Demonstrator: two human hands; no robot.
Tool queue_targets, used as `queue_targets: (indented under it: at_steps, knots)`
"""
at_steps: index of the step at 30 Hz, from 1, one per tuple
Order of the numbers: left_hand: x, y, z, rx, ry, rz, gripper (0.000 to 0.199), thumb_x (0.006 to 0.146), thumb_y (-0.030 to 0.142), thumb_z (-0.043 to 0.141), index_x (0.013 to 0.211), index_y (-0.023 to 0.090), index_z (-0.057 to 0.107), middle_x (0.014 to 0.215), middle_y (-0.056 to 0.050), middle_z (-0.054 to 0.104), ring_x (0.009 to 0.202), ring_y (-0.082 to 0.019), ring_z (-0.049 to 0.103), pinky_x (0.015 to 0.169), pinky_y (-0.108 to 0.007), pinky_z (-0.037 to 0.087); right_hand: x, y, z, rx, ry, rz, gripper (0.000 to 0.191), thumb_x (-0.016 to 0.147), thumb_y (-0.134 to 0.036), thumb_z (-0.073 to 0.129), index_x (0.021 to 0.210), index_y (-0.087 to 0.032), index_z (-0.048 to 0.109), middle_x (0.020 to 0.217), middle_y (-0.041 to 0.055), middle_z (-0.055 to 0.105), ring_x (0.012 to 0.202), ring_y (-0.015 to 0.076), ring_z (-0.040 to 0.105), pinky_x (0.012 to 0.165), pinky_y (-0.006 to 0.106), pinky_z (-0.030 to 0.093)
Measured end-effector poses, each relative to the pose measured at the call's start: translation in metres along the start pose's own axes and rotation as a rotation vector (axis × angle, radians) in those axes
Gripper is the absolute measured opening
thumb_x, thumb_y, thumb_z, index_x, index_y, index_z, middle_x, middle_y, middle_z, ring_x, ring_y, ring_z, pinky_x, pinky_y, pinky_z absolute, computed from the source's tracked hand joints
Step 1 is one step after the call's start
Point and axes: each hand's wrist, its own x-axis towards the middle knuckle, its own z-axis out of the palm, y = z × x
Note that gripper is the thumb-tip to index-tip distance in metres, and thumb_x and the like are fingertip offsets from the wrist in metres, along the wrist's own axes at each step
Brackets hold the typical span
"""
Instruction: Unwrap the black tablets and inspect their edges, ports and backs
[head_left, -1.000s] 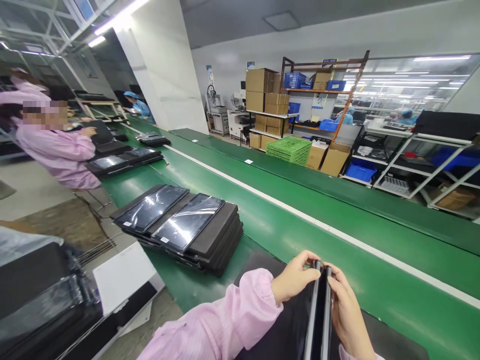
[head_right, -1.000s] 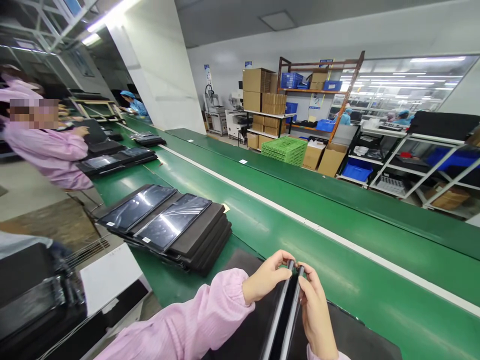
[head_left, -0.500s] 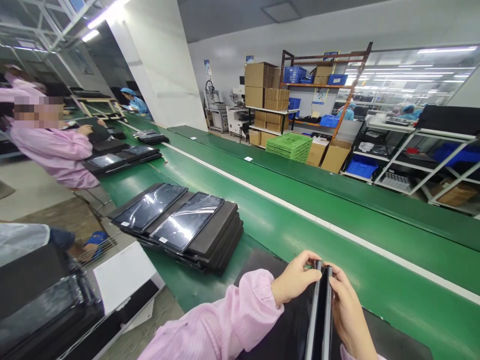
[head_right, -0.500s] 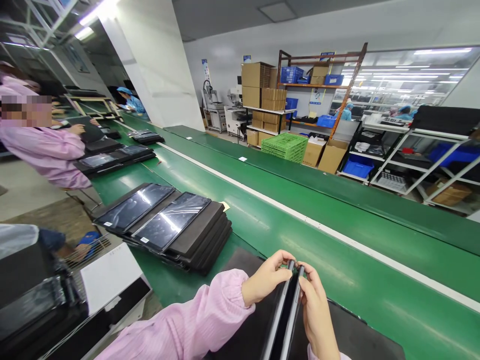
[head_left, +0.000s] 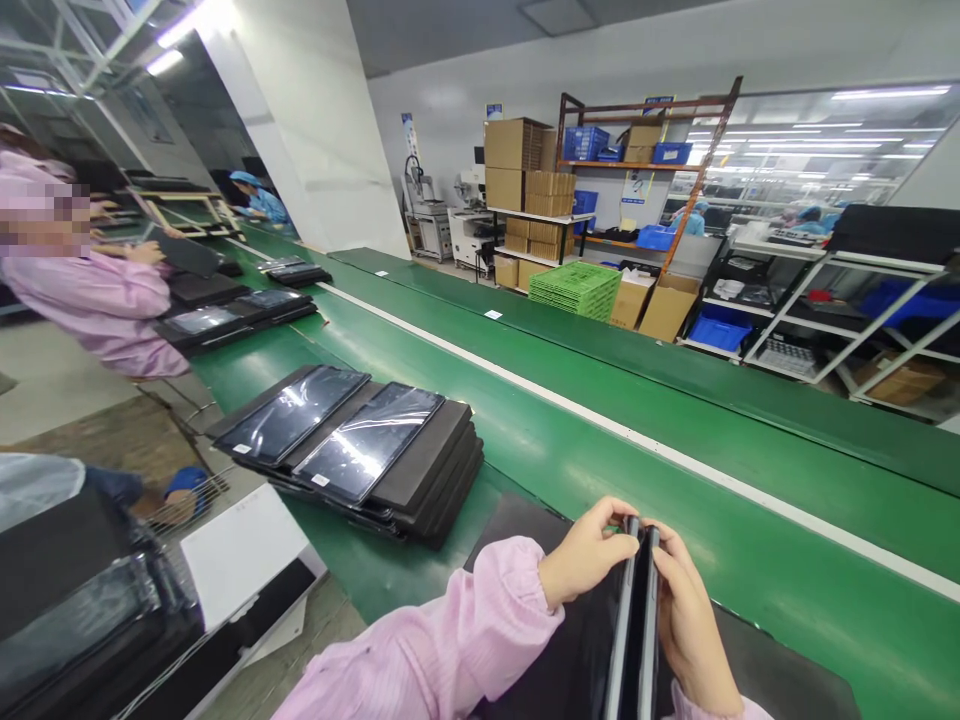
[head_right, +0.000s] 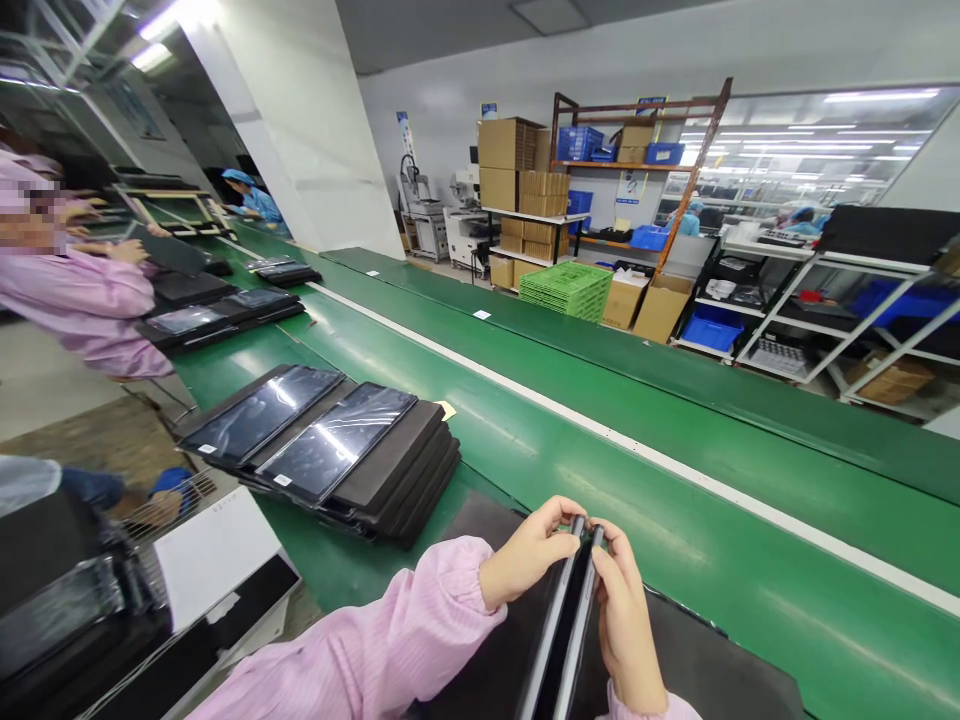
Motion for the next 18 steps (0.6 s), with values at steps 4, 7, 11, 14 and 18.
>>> queue_targets:
  at_steps: [4,7,11,14,18]
  knots:
    - [-0.001,-0.001,0.0,0.011,-0.008,0.022,0.028,0.069,0.017,0.054,0.096,0.017,0.052,0.094,-0.003,0.055,0.085,-0.016,0.052,0.082,-0.03,0.039,0.0,0.0,0.002,-0.017,-0.004,-0.043,0.024,0.073,-0.033,0.064,0.095,-0.025,0.059,0.078,-0.0025,0.059,0.062,0.0144,0.051,0.055,0.025,0.041]
    - [-0.001,0.0,0.0,0.024,-0.019,0.026,0.026,0.07,0.02,0.054,0.095,0.018,0.052,0.093,-0.002,0.055,0.09,-0.017,0.051,0.085,-0.03,0.038,0.0,-0.002,0.002,-0.012,-0.007,-0.047,0.022,0.075,-0.031,0.06,0.096,-0.025,0.058,0.064,-0.0054,0.054,0.05,0.0121,0.044,0.052,0.025,0.039]
    - [-0.004,0.003,0.006,0.066,-0.027,0.02,0.026,0.07,0.02,0.052,0.096,0.018,0.051,0.094,-0.002,0.054,0.089,-0.016,0.051,0.084,-0.029,0.039,-0.011,-0.011,-0.006,0.003,0.048,-0.046,0.025,0.073,-0.031,0.063,0.096,-0.024,0.059,0.089,-0.0017,0.063,0.072,0.0163,0.058,0.066,0.027,0.046]
    - [-0.003,0.002,0.014,0.157,-0.023,0.03,0.029,0.07,0.02,0.051,0.099,0.017,0.052,0.096,-0.003,0.055,0.084,-0.014,0.051,0.082,-0.029,0.04,-0.032,-0.015,-0.021,-0.075,0.122,-0.022,0.041,0.072,-0.04,0.066,0.108,-0.025,0.057,0.12,0.0014,0.059,0.108,0.0238,0.054,0.088,0.032,0.044]
    - [0.005,-0.005,0.028,0.317,-0.011,0.036,0.033,0.067,0.02,0.053,0.1,0.017,0.055,0.095,-0.004,0.057,0.081,-0.015,0.052,0.08,-0.03,0.042,-0.066,-0.004,-0.061,-0.328,0.202,0.033,0.064,0.063,-0.043,0.075,0.121,-0.027,0.052,0.13,0.002,0.054,0.128,0.0289,0.038,0.104,0.04,0.034]
